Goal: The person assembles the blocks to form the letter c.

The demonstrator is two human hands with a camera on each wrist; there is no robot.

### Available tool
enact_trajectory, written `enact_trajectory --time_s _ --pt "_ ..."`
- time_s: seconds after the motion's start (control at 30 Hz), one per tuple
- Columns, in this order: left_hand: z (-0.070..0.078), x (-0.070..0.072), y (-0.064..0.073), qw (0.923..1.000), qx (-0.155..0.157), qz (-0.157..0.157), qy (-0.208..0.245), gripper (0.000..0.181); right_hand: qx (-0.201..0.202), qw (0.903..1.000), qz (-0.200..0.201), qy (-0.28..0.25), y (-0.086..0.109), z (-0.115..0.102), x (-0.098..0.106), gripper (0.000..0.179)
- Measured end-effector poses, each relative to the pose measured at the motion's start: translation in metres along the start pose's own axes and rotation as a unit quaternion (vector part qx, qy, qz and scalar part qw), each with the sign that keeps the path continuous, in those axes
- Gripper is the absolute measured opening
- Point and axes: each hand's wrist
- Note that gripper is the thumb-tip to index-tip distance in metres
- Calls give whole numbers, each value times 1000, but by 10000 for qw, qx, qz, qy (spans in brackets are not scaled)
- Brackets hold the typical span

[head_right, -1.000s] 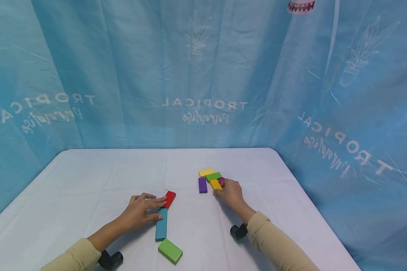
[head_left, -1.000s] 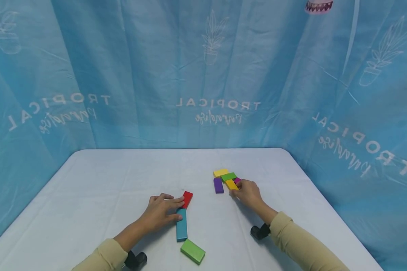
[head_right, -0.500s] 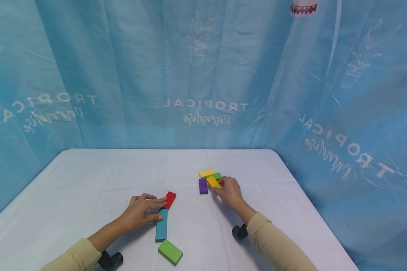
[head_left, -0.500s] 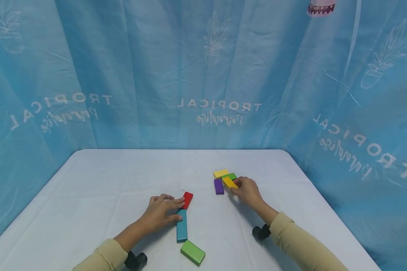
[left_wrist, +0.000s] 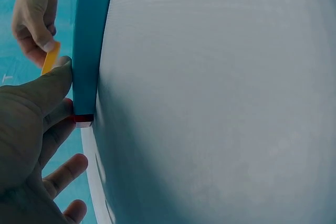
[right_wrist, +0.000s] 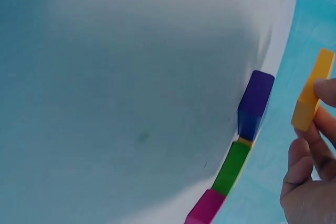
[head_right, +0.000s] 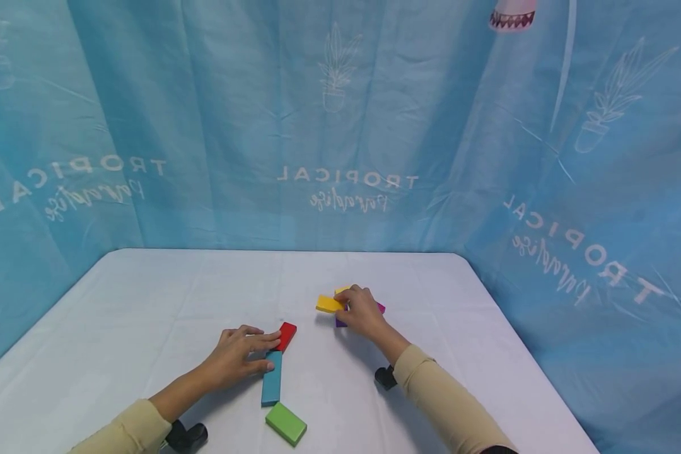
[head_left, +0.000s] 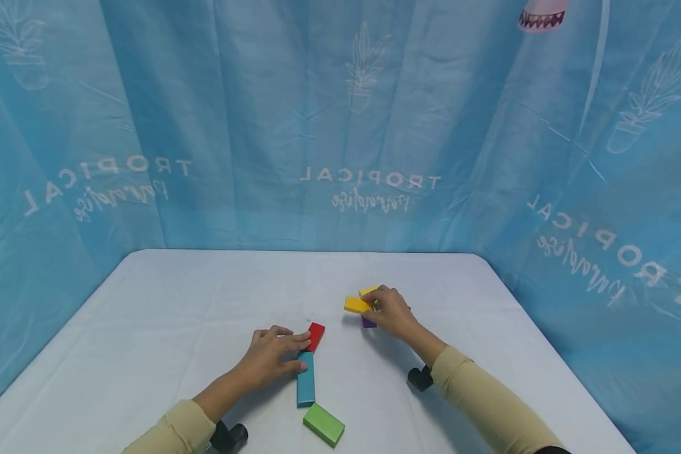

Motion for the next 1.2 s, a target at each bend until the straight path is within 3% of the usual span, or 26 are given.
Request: enact_trajectory --time_s 0.2,0.37,0.77,1.2 --pt "-1 0 -2 10000 57 -73 34 50 275 9980 -553 -109 -12 -5 -10 28" --pt "-3 -1 -2 9999 5 -71 72 50 193 9955 -914 -139 -18 -10 -16 29" --pt "-4 -2 -2 9999 -19 -84 58 49 121 9904 -1317 406 -26 -17 -23 26" --pt "-3 -1 -1 10000 -53 -41 43 49 361 9849 -1469 846 -30 -17 -30 25"
Point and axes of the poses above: each hand's wrist, its own y-axis away from the middle knuckle, its own x-axis out of the back of the hand, z = x × y, and after that the axes turned 4 degrees about x, right-handed
